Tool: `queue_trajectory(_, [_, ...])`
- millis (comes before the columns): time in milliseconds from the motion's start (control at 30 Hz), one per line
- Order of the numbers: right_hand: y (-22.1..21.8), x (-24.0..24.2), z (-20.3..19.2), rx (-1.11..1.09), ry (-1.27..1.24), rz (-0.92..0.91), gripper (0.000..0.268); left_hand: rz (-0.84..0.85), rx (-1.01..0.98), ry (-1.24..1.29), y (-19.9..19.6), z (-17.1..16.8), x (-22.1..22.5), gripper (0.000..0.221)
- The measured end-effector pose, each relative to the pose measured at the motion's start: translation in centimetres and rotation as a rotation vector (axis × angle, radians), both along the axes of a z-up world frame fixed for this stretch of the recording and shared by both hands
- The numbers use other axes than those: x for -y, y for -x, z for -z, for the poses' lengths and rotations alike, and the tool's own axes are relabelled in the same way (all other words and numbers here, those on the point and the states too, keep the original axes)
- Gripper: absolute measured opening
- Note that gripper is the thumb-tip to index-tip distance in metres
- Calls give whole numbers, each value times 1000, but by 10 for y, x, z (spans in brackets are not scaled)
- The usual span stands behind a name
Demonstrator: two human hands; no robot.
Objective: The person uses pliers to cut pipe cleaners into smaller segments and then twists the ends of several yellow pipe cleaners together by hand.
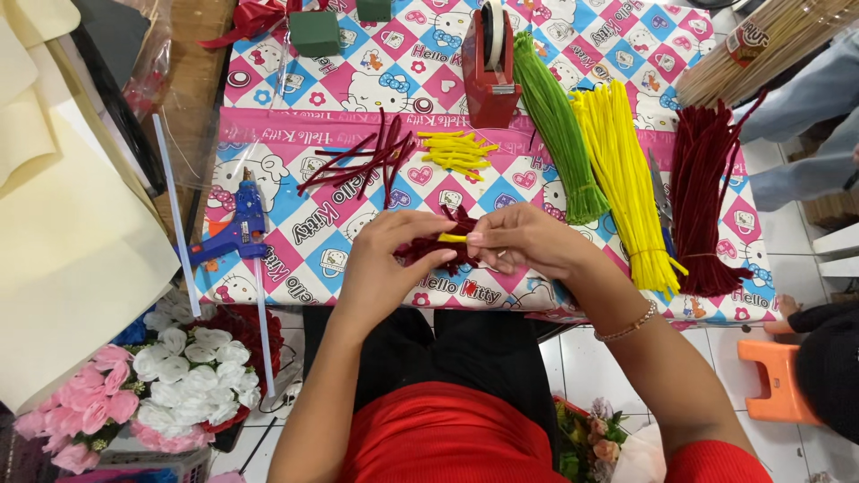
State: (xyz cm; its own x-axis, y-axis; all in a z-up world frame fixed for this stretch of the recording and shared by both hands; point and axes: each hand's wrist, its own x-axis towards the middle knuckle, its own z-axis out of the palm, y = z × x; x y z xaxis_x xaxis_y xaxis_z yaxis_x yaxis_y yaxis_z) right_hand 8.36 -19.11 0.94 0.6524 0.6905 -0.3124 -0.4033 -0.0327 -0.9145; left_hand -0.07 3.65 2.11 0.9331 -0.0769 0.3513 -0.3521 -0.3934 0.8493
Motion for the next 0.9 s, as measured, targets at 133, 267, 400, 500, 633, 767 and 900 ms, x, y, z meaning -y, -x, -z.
queue_trajectory(133, [-8, -8, 3, 3, 64, -49, 17, -83, 64, -172, -2, 19, -2, 8])
queue_trajectory(267, [-4, -16, 6, 80, 103, 37, 18, -141, -9, -264, -2, 31, -4, 9])
queue_trajectory(400, [1, -10, 13, 187, 95, 215, 25, -319, -115, -173, -3, 61, -5, 9])
queue_trajectory(500, [4, 0, 25, 211, 22, 418, 26, -350, -150, -162, -2, 60, -1, 11])
queue_trajectory(633, [18, 6, 22, 308, 84, 467, 27, -350, -231, -140, 1, 39, 7, 12])
queue_trajectory(767, [27, 7, 27, 411, 102, 456, 28, -311, -286, -74, 3, 23, 14, 38])
queue_trajectory(900, [32, 4, 22, 515, 132, 473, 26, -333, -279, -98, 3, 22, 20, 45])
